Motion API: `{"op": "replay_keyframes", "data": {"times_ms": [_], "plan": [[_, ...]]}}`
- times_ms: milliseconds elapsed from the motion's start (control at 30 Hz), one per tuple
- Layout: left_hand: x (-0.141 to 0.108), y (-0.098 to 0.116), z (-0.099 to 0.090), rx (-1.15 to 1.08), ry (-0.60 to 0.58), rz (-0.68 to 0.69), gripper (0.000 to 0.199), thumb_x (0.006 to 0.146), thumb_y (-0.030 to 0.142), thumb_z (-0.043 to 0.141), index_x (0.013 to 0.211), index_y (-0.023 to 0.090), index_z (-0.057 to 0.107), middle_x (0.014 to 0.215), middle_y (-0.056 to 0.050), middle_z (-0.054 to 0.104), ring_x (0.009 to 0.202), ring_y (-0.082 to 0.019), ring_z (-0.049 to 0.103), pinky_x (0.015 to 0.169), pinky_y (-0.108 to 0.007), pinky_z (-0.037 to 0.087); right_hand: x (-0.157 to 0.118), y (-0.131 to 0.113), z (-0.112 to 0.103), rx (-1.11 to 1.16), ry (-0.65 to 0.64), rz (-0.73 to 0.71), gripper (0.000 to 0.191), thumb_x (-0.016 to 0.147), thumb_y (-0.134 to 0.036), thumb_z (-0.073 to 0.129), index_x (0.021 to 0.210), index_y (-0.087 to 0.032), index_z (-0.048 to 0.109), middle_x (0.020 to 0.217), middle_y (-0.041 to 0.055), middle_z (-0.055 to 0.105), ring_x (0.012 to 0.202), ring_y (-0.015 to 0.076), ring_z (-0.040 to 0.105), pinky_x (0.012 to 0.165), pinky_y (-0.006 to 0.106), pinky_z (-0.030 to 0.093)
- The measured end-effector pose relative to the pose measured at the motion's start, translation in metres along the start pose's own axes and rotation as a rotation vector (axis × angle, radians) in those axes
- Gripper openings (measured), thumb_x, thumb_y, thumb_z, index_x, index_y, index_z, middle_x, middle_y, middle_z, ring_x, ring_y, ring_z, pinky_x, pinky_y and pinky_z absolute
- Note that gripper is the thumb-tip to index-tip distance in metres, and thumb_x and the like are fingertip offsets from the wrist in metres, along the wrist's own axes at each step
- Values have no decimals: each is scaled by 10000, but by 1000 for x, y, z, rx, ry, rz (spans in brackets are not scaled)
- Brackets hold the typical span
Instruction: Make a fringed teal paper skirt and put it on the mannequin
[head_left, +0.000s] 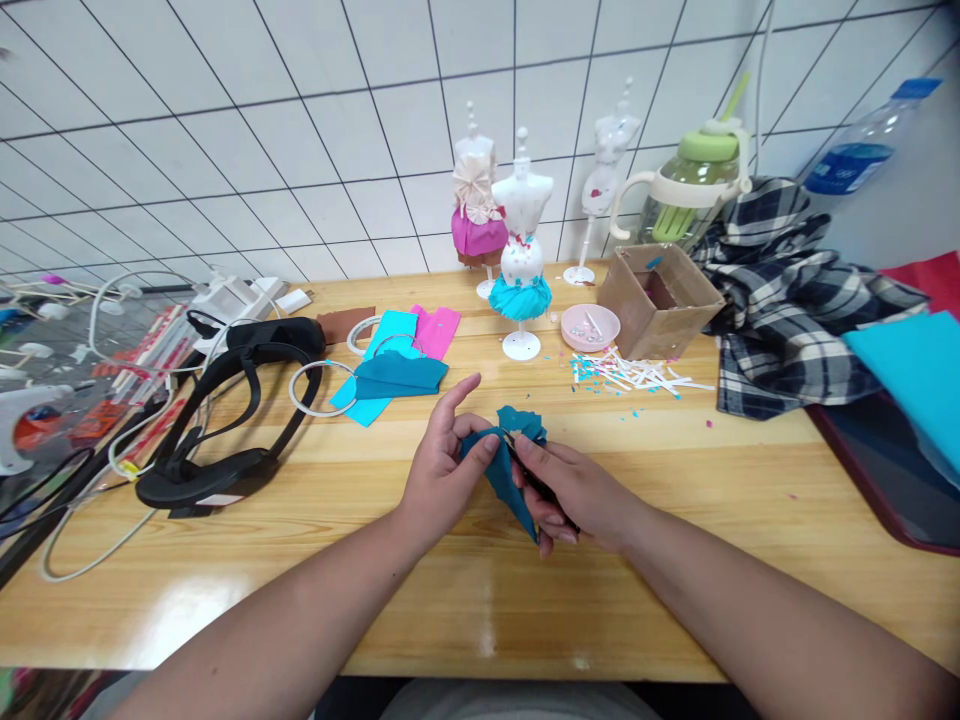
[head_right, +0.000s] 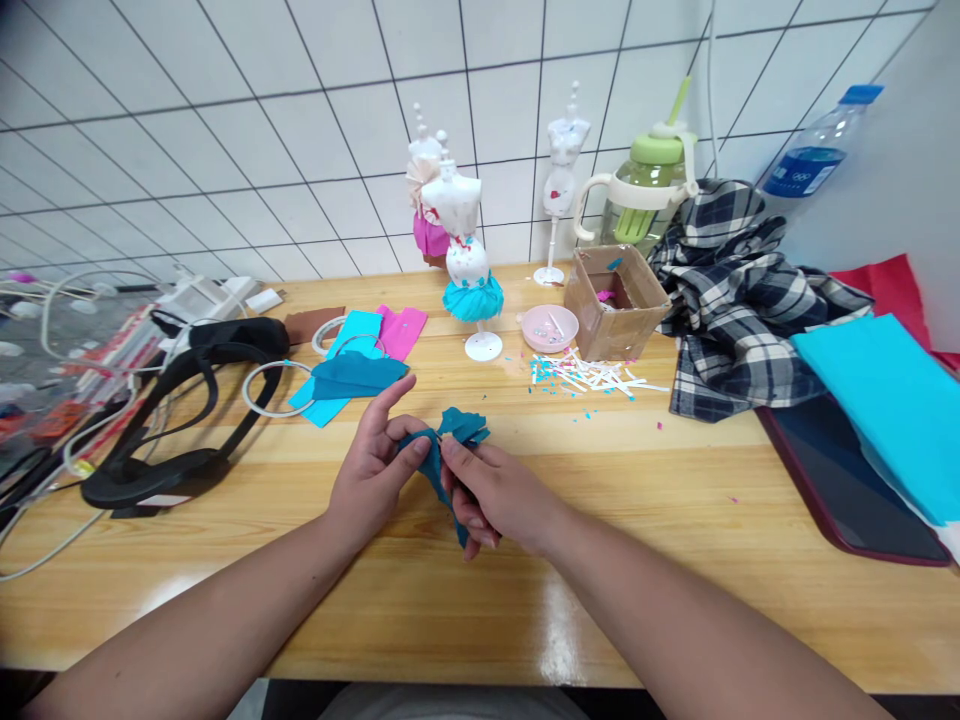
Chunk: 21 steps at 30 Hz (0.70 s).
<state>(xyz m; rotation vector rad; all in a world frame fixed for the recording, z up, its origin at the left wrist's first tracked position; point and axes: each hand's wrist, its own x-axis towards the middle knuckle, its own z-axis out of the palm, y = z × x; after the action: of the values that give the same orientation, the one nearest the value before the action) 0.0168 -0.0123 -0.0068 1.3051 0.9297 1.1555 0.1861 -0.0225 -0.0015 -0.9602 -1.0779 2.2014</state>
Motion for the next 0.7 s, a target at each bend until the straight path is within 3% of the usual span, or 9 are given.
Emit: {"op": "replay_keyframes", "data": {"times_ms": [100, 267, 433, 600, 700], "plan": [[1, 0, 0, 31, 7, -2, 590, 846, 259, 675, 1378, 262, 420, 817, 23, 613, 732, -118, 602, 675, -232, 471, 0, 1, 0, 23, -17, -16, 530, 850, -726, 436, 771, -202, 465, 371, -120, 399, 270, 46, 301, 365, 224, 500], [3, 1, -1, 32, 5, -48, 331, 797, 268, 731, 1104, 183, 636, 816, -18, 641, 750, -134, 619, 671, -244, 488, 0, 1, -1, 102, -56, -61, 490, 853, -675, 501, 798, -188, 511, 449, -124, 339, 328, 32, 258, 366, 225, 516], [5, 1, -1, -95, -51, -82, 219, 765, 307, 766, 889, 166, 654, 695, -11, 680, 620, -142, 639, 636, -278, 520, 0, 3, -2, 162, -59, -99, 479, 856, -655, 509, 818, -179, 539, 510, -107, 326, 380, 35, 244, 359, 211, 507], [5, 3, -1, -48, 20, -79, 285, 750, 361, 775, 927, 170, 660, 688, -14, 685, 623, -146, 637, 613, -265, 515, -1, 5, 1, 104, 42, -149, 478, 830, -666, 536, 817, -188, 525, 506, -106, 325, 384, 44, 246, 330, 199, 471], [5, 2, -2, 37, 84, -27, 249, 752, 384, 768, 822, 171, 661, 693, -16, 676, 645, -142, 618, 623, -254, 501, -2, 3, 4, 30, 112, -157, 533, 783, -730, 532, 786, -198, 498, 494, -107, 324, 383, 49, 274, 339, 207, 470]]}}
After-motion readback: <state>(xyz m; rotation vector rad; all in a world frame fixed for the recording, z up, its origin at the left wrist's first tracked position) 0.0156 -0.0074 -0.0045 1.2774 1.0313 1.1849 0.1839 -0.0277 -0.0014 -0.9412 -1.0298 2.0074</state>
